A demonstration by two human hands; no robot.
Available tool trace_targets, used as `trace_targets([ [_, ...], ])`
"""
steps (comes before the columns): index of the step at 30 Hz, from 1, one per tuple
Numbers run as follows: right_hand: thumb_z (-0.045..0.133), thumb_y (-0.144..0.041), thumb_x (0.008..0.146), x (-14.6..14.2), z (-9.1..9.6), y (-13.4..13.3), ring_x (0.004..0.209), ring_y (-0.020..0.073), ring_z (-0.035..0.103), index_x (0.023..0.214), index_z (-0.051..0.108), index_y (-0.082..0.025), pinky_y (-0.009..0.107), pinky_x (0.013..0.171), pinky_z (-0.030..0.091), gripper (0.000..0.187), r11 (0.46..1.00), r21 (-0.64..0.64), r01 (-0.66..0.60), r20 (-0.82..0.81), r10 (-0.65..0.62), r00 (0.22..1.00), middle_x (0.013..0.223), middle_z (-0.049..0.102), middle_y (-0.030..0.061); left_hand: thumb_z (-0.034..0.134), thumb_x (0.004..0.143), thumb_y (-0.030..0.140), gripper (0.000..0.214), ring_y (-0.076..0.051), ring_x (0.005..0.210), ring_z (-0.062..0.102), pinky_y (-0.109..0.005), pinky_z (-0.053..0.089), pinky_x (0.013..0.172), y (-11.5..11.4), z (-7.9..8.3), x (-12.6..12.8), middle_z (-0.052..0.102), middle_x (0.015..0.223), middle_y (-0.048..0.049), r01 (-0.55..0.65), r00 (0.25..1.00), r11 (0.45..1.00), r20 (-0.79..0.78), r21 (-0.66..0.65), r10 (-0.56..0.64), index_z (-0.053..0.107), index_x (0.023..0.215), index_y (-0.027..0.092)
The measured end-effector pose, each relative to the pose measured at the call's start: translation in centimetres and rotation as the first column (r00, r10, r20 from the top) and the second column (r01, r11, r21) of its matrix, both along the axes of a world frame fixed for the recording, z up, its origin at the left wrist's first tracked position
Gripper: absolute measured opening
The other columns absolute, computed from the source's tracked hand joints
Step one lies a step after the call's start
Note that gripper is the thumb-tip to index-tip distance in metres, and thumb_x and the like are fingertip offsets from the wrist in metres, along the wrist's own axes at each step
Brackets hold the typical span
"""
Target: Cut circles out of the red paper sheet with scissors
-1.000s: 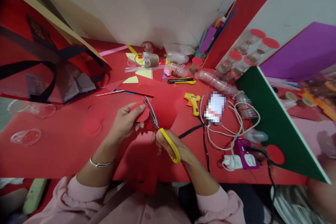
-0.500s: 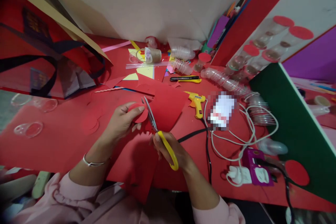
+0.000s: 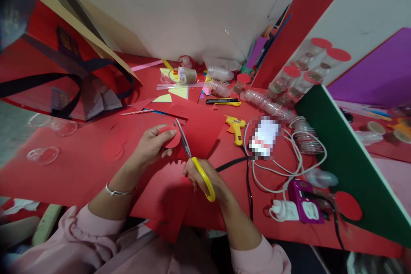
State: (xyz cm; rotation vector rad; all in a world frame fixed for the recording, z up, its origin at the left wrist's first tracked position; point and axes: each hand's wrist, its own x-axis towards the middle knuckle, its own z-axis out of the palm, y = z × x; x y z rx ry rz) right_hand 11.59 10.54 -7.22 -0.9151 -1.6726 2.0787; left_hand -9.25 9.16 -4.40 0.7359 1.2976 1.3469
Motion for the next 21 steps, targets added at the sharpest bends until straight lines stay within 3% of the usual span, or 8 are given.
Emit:
trace_targets([
  [21,0.046,-0.085,0.095,0.53,-0.61,0.32,0.045,0.0085,0.042,0.088,0.062,-0.016,0.021,0.043,0.044,0.071,0.999,0.002,-0.038,0.007,0.038,0.999,0.058,0.042,-0.0068,0.073,0.086,0.040,0.028,-0.008,0.033,0.047,-0.018,0.032,0.034,-0.07,0.18,-0.37,0.058,0.046,0.0030,0.028,0.999,0.999,-0.028,-0.046,-0.029,0.063,0.072,0.018],
])
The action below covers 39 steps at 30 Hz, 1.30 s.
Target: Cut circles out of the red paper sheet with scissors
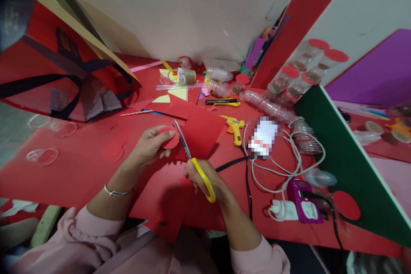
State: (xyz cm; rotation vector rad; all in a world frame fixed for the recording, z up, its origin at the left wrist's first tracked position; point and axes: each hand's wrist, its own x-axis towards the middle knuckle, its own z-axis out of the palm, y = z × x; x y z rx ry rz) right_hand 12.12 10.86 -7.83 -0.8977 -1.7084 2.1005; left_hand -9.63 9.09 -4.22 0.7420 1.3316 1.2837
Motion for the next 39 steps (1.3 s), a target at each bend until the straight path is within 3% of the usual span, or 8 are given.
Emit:
trace_targets([
  [18,0.046,-0.086,0.094,0.2,0.5,0.0,0.043,0.0078,0.042,0.084,0.061,-0.016,0.020,0.042,0.040,0.072,1.000,0.014,-0.002,0.050,0.001,0.999,0.057,0.040,-0.0073,0.074,0.085,0.041,0.025,-0.009,0.032,0.048,-0.018,0.030,0.032,0.0,-0.2,-1.0,0.061,0.050,0.0028,0.042,0.999,0.997,0.004,-0.060,-0.042,0.065,0.080,0.018],
  [29,0.048,-0.091,0.088,0.3,1.1,0.2,0.043,0.0079,0.041,0.080,0.062,-0.015,0.020,0.039,0.038,0.078,0.999,0.034,-0.012,0.090,0.009,0.996,0.055,0.043,-0.0054,0.080,0.076,0.040,0.027,-0.009,0.032,0.051,-0.018,0.030,0.031,0.0,0.9,-1.1,0.058,0.050,0.0043,0.039,0.999,0.994,0.038,-0.107,-0.035,0.064,0.078,0.018],
  [39,0.047,-0.094,0.085,0.6,0.5,0.4,0.041,0.0088,0.042,0.079,0.061,-0.016,0.021,0.037,0.037,0.080,0.999,0.036,-0.036,0.114,0.032,0.993,0.054,0.044,-0.0051,0.076,0.080,0.042,0.027,-0.008,0.030,0.047,-0.018,0.026,0.031,-0.1,0.4,-1.8,0.059,0.050,0.0032,0.090,0.996,0.991,0.001,-0.101,-0.091,0.067,0.081,0.017],
])
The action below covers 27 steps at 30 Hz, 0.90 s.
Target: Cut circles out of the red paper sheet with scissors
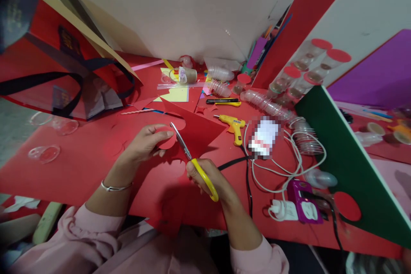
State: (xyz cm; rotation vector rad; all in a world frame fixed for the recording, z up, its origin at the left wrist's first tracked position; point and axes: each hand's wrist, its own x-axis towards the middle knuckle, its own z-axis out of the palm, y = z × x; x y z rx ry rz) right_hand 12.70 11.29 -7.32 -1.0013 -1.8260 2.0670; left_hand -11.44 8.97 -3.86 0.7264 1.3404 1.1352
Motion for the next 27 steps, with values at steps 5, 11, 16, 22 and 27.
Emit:
trace_targets([
  [5,0.046,-0.095,0.084,0.11,0.05,0.12,0.042,0.0088,0.042,0.078,0.060,-0.017,0.021,0.038,0.039,0.080,1.000,0.009,-0.019,0.019,0.019,1.000,0.055,0.047,-0.0039,0.080,0.076,0.040,0.026,-0.009,0.032,0.051,-0.018,0.031,0.032,0.03,0.23,-0.30,0.060,0.053,0.0037,0.004,1.000,1.000,0.007,-0.014,-0.004,0.067,0.081,0.017],
  [11,0.046,-0.090,0.090,0.28,0.59,0.13,0.043,0.0088,0.044,0.077,0.060,-0.017,0.020,0.038,0.037,0.075,0.998,0.049,-0.035,0.028,0.034,0.999,0.057,0.048,-0.0030,0.084,0.074,0.039,0.027,-0.008,0.033,0.049,-0.020,0.034,0.032,0.01,0.38,-0.46,0.054,0.051,0.0059,-0.020,1.000,0.999,0.007,-0.031,0.020,0.067,0.077,0.017],
  [16,0.046,-0.088,0.092,0.53,0.30,0.11,0.042,0.0089,0.044,0.079,0.060,-0.017,0.020,0.039,0.035,0.074,0.998,0.054,-0.032,0.008,0.032,0.999,0.055,0.045,-0.0044,0.084,0.075,0.040,0.029,-0.009,0.035,0.053,-0.019,0.035,0.033,-0.02,0.45,-0.35,0.061,0.054,0.0029,-0.015,1.000,0.999,0.013,-0.034,0.015,0.067,0.078,0.016],
  [22,0.046,-0.093,0.087,0.36,0.17,0.13,0.042,0.0097,0.044,0.079,0.061,-0.017,0.021,0.038,0.037,0.078,0.999,0.036,-0.024,0.024,0.023,0.999,0.053,0.046,-0.0041,0.086,0.072,0.041,0.032,-0.011,0.032,0.054,-0.018,0.032,0.031,0.09,0.38,-0.23,0.061,0.051,0.0026,-0.026,0.999,0.999,0.037,-0.025,0.027,0.066,0.078,0.017],
  [27,0.045,-0.092,0.088,0.35,0.27,0.14,0.042,0.0101,0.043,0.079,0.060,-0.017,0.021,0.038,0.038,0.077,0.999,0.035,-0.018,0.019,0.017,1.000,0.054,0.044,-0.0047,0.087,0.070,0.043,0.034,-0.011,0.032,0.055,-0.017,0.033,0.030,0.19,0.82,-0.06,0.056,0.049,0.0046,-0.043,0.997,0.999,0.067,-0.027,0.045,0.064,0.076,0.017],
])
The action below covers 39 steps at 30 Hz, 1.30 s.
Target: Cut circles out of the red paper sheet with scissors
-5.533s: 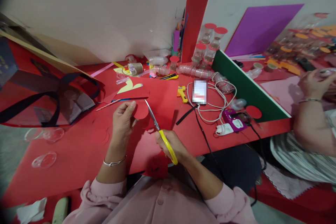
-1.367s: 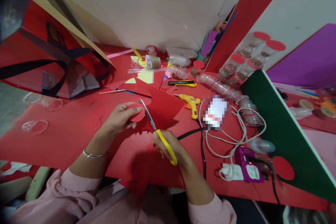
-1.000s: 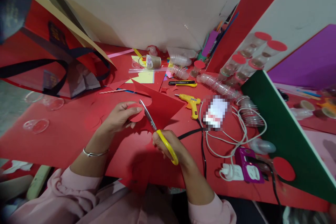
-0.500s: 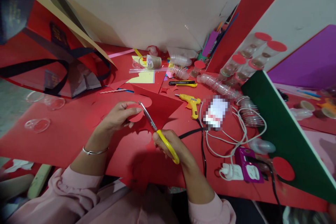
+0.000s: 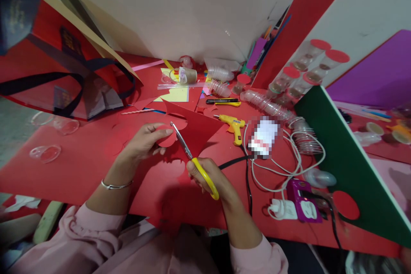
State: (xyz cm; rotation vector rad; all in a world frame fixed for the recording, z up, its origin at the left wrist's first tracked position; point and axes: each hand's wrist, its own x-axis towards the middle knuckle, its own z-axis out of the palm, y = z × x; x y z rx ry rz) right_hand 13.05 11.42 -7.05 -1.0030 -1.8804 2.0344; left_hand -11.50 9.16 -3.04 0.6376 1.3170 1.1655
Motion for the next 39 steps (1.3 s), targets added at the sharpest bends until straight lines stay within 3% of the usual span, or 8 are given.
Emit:
trace_targets([
  [9,0.042,-0.082,0.098,-0.1,0.1,0.5,0.051,0.0117,0.045,0.077,0.056,-0.019,0.024,0.047,0.036,0.068,0.987,0.142,-0.075,-0.046,0.083,0.996,0.059,0.051,-0.0018,0.089,0.068,0.042,0.035,-0.009,0.032,0.054,-0.017,0.033,0.030,-0.1,0.1,0.0,0.058,0.051,0.0047,-0.003,0.999,1.000,-0.035,0.001,0.003,0.066,0.076,0.017],
  [31,0.044,-0.087,0.093,0.1,0.5,0.1,0.044,0.0106,0.045,0.074,0.056,-0.018,0.023,0.043,0.033,0.072,0.997,0.076,-0.015,-0.022,0.016,1.000,0.054,0.047,-0.0031,0.087,0.071,0.040,0.031,-0.008,0.035,0.054,-0.017,0.031,0.032,0.0,-0.2,-0.1,0.059,0.056,0.0043,0.002,0.997,1.000,-0.078,-0.004,-0.002,0.065,0.074,0.017],
  [39,0.038,-0.080,0.101,0.0,1.0,0.4,0.051,0.0121,0.045,0.069,0.051,-0.020,0.027,0.050,0.031,0.069,0.982,0.170,-0.085,-0.029,0.092,0.995,0.056,0.049,-0.0017,0.087,0.071,0.038,0.031,-0.007,0.035,0.051,-0.017,0.036,0.034,-0.1,0.0,0.0,0.058,0.055,0.0052,-0.007,0.996,1.000,-0.091,0.021,0.009,0.065,0.072,0.017],
])
